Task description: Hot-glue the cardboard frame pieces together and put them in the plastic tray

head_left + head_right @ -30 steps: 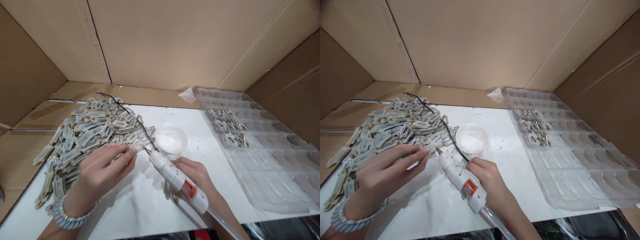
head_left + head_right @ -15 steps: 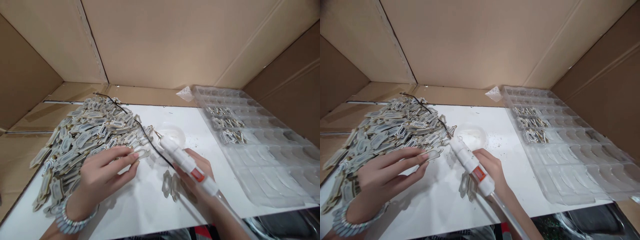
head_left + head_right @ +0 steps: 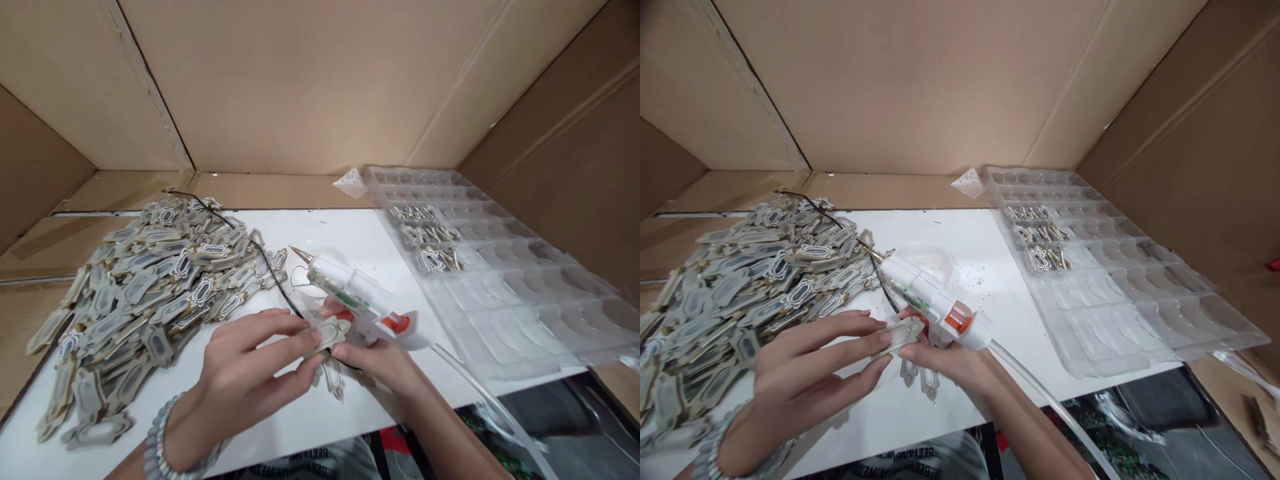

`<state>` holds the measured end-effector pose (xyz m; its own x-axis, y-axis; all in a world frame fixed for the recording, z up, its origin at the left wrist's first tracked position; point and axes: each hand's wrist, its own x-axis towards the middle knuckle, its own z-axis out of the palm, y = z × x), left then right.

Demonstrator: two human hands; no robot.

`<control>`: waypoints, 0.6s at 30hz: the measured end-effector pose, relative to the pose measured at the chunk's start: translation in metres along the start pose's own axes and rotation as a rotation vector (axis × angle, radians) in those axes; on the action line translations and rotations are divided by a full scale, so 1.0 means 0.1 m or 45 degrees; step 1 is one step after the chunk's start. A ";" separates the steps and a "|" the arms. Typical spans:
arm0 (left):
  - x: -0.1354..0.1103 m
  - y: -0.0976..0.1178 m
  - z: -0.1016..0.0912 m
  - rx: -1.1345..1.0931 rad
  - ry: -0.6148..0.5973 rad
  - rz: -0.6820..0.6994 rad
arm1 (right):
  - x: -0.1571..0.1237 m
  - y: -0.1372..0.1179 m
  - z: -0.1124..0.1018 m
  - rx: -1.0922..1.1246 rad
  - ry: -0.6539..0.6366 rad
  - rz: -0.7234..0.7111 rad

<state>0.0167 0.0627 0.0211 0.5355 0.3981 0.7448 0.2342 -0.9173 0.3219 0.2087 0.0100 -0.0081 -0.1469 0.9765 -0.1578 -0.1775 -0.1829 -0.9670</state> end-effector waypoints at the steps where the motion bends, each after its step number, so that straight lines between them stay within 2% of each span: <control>1: 0.01 0.01 0.02 -0.003 -0.001 -0.001 | 0.00 0.01 -0.01 0.008 -0.029 -0.018; 5: 0.05 0.06 0.03 -0.012 -0.008 -0.016 | -0.02 0.04 -0.05 0.023 -0.047 -0.074; 10: 0.09 0.08 0.02 -0.007 -0.017 -0.018 | -0.01 0.01 -0.06 0.033 -0.061 -0.245; 14: 0.07 0.07 0.02 -0.132 -0.012 -0.054 | -0.03 0.00 -0.08 0.029 -0.063 -0.231; 16: 0.06 0.05 0.02 -0.415 -0.023 -0.281 | -0.03 0.01 -0.09 0.033 -0.055 -0.195; 18: 0.05 0.03 0.03 -0.885 -0.035 -0.723 | -0.04 0.01 -0.09 0.031 -0.049 -0.203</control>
<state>0.0228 0.0624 0.0239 0.5103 0.7836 0.3543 -0.0695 -0.3731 0.9252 0.2181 0.0074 -0.0107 -0.1524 0.9883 0.0054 -0.2253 -0.0294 -0.9738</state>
